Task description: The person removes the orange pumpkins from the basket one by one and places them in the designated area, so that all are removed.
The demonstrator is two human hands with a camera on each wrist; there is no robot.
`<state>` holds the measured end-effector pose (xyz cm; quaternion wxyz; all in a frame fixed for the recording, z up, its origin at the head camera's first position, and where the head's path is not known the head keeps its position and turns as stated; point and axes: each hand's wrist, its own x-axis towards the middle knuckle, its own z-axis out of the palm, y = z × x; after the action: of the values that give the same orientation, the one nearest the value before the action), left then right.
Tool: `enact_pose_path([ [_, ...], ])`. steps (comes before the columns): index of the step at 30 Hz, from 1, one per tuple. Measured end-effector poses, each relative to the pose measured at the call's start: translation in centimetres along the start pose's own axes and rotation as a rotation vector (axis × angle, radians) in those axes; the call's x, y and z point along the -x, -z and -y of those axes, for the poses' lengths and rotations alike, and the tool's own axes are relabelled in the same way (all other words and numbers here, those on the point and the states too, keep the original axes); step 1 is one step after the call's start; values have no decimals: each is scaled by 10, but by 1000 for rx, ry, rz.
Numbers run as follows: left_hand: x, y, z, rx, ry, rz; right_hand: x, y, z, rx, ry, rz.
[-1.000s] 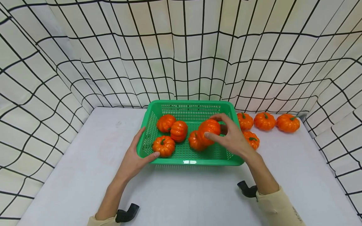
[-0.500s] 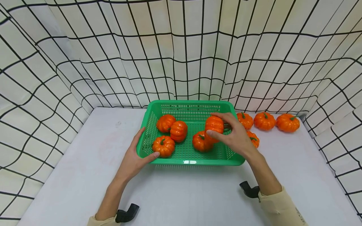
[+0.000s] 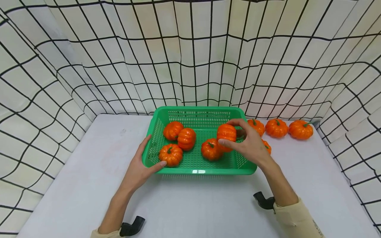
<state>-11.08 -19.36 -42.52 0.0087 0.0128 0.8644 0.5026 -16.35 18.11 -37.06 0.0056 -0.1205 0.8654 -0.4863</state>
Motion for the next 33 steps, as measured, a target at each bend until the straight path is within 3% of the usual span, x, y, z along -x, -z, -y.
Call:
enact_pose_path([
  [7, 2, 0, 1, -1, 0, -1, 2, 1, -2, -58, 16, 2],
  [22, -2, -2, 1, 10, -8, 2, 9, 13, -9, 30, 7, -61],
  [33, 0, -1, 1, 12, -5, -5, 14, 23, -14, -45, 14, -62],
])
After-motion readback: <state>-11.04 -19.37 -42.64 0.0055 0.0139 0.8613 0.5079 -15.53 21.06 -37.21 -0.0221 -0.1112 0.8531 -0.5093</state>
